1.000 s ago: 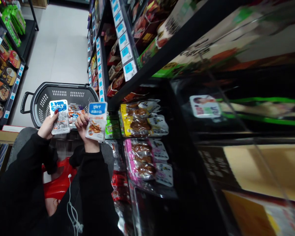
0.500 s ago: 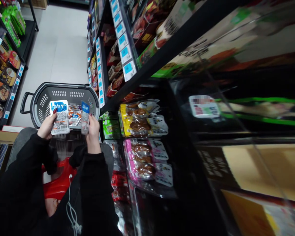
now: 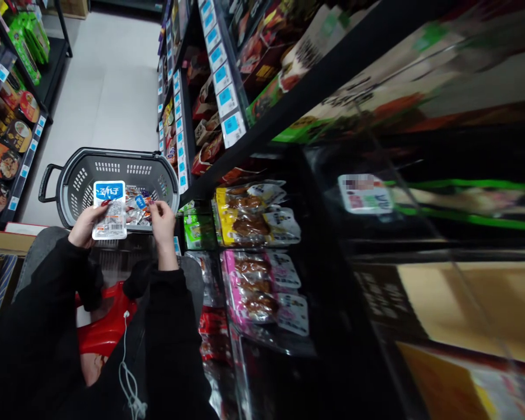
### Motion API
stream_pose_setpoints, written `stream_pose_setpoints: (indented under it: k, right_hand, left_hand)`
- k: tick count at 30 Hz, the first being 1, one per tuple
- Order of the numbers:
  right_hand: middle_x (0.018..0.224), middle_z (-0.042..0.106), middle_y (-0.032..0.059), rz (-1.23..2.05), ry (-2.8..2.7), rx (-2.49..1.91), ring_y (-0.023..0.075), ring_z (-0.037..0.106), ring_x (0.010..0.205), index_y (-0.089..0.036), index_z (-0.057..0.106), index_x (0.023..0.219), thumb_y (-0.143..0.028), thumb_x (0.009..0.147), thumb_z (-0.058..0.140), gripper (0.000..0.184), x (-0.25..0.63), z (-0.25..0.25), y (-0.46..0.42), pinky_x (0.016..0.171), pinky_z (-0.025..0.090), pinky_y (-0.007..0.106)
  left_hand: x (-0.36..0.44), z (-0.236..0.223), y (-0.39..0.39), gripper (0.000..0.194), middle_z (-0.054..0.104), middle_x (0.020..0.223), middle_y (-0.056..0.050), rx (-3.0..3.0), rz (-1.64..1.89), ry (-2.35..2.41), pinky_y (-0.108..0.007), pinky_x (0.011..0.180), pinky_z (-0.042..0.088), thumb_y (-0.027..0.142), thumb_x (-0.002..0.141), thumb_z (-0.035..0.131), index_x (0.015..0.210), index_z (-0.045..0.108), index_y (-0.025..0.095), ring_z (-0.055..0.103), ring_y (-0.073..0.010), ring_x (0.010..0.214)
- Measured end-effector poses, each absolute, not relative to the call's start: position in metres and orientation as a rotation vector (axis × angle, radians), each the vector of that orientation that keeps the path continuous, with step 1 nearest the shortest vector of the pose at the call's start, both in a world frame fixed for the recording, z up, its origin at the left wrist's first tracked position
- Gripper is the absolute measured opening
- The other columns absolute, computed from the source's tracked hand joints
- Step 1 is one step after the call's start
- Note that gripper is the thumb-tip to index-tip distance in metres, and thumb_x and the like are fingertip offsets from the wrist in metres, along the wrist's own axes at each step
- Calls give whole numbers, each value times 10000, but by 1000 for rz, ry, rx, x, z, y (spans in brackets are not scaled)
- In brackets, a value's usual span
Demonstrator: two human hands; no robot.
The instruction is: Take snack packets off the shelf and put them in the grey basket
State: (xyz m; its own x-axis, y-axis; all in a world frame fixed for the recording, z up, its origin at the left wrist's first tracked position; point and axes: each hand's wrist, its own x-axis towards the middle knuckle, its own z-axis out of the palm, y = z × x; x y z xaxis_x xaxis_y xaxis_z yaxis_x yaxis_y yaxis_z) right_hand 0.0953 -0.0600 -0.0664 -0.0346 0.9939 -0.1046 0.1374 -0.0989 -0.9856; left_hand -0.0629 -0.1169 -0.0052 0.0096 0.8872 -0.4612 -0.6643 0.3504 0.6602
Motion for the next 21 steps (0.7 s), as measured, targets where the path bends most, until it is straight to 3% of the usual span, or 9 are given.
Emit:
stream_pose_setpoints:
  k: [3,6,12,21]
  right_hand:
    - [644,573,-17,1465,-1198,-1177,94,474,510,-198,582,777,-608,704,612,418,84,-53,-72,468,363,220]
    - [587,547,-36,1570,-1134,-1063,75,457,469,-201,578,747,-649,705,600,450,76,-45,-80,438,329,206]
    - [533,538,-57,1583,-1117,-1086,57,415,435,-188,571,669,-515,578,766,391,73,-37,-85,420,328,196]
    - [543,559,-41,1526,-1155,-1097,79,468,502,-178,607,621,-421,611,762,289,74,-28,-88,505,403,219]
  left_hand:
    - [-64,-12,-116,281,721,851,-127,351,1284,1021,-441,878,504,286,645,724,843,669,94,648,-339,995]
    - [-64,-16,-115,323,722,844,-111,378,1298,1044,-437,897,493,321,622,754,837,666,97,641,-337,1006]
    - [-61,-15,-116,339,721,917,-130,397,1293,985,-453,925,484,334,648,750,871,665,95,625,-339,1049]
    - [-58,-13,-116,322,711,985,-141,398,1270,986,-454,943,476,317,718,705,941,661,88,610,-333,1083]
